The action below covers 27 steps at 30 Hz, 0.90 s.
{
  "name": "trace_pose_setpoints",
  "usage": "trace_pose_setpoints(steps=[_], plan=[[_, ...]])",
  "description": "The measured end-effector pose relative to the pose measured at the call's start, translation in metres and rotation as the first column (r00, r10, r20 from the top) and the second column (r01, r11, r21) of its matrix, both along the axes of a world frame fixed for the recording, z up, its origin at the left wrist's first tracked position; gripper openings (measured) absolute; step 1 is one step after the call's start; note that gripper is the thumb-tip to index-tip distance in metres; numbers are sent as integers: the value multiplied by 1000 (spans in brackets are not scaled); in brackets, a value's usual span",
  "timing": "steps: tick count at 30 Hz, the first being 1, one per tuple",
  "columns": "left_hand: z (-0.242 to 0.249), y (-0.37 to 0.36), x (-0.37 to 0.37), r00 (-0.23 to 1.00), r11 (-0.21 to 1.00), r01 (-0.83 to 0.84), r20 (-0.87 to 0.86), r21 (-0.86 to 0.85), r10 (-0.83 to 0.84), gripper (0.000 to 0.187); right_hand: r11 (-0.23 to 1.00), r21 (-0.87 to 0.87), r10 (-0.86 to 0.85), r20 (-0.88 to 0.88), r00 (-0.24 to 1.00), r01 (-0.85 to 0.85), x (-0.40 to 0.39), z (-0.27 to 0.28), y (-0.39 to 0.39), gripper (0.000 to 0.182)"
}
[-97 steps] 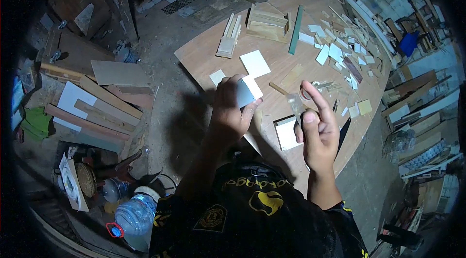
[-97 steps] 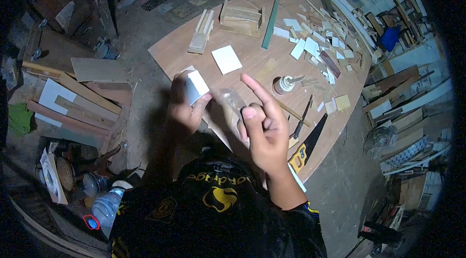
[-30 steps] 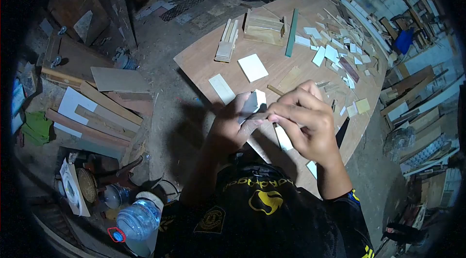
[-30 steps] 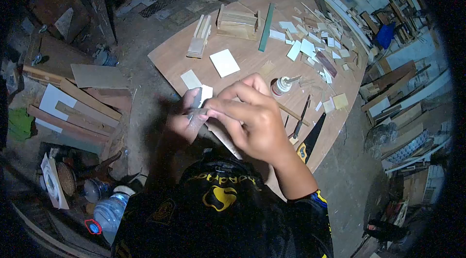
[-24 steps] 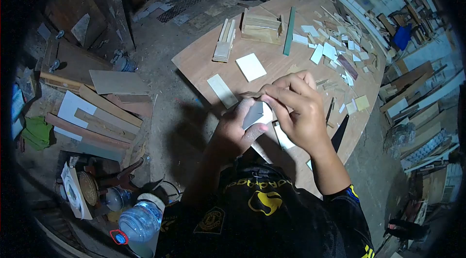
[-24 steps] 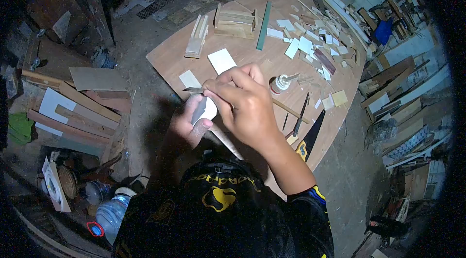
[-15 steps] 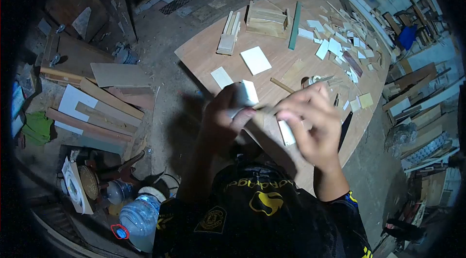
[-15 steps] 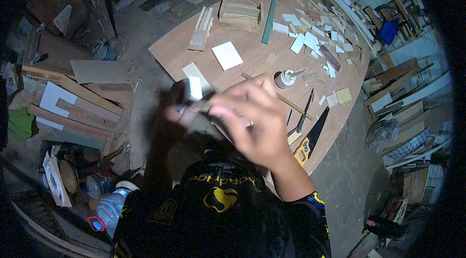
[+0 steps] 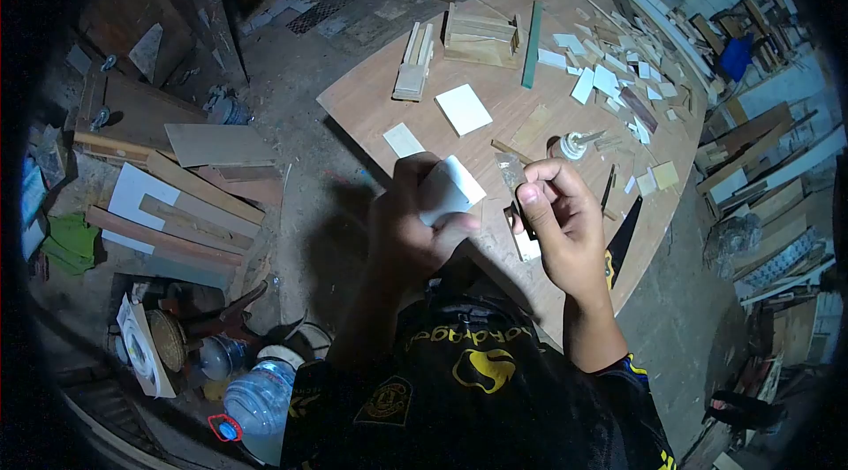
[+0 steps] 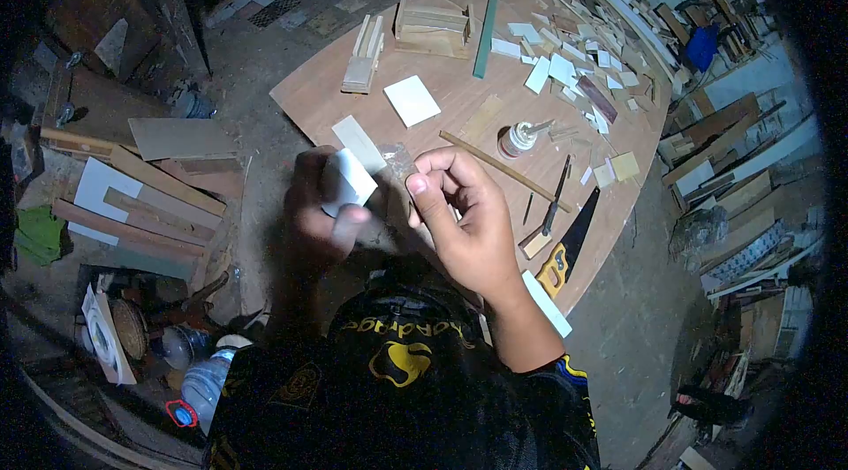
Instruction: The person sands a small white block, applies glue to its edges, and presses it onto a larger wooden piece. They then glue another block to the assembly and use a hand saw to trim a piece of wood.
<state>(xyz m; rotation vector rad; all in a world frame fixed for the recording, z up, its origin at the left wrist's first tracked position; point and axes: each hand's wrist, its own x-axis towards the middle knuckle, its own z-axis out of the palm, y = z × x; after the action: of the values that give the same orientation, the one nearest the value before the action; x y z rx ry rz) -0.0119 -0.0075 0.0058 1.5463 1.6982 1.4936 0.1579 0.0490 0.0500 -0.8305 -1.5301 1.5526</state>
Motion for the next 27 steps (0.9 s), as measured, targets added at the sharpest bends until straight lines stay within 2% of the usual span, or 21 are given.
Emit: trace_pose_setpoints(steps=[1, 2, 6, 8, 12, 14, 15, 18, 20, 24, 26, 27], plan=[[-2, 1, 1, 994, 998, 48, 99, 31, -51, 46, 997, -71, 19, -44, 999, -22, 1, 0, -1, 14], [-3, 3, 2, 975, 993, 94, 195, 67, -105, 39, 997, -69, 11, -44, 999, -14, 2, -1, -1, 14], [-8, 4, 7, 965, 990, 131, 221, 54, -140, 37, 1000, -27, 12, 11, 1000, -12, 3, -4, -5, 14], [-10, 6, 5, 978, 986, 159, 125, 60, -165, 35, 1000, -15, 10, 18, 1000, -10, 3, -5, -6, 15], [-6, 2, 6, 969, 982, 188, 161, 14, -188, 35, 999, 43, 16, 35, 999, -18, 3, -7, -5, 22], [-6, 0, 4, 983, 981, 184, -26, 55, -182, 35, 997, 66, 33, 43, 999, -36, 3, -8, -3, 25], [-6, -2, 4, 983, 982, 182, -25, 55, -181, 35, 997, 71, 40, 15, 999, -41, 2, -9, -3, 24], [-3, -3, 4, 983, 983, 184, 6, -10, -184, 34, 997, 62, 51, -27, 998, -49, -1, -5, -4, 22], [0, -2, 3, 959, 969, 243, 166, -54, -231, 34, 997, 47, 59, -42, 997, -57, -2, -4, -3, 21], [-9, -3, 2, 944, 965, 260, 220, -42, -245, 35, 987, 118, 103, 80, 991, -112, 2, -2, 1, 18], [-28, -2, -3, 962, 965, 226, -187, 132, -199, 30, 981, 146, 109, 109, 988, -125, 2, -1, 3, 18], [-31, -2, -4, 963, 966, 222, -186, 132, -195, 30, 981, 133, 130, 90, 987, -141, 2, -2, 3, 17]])
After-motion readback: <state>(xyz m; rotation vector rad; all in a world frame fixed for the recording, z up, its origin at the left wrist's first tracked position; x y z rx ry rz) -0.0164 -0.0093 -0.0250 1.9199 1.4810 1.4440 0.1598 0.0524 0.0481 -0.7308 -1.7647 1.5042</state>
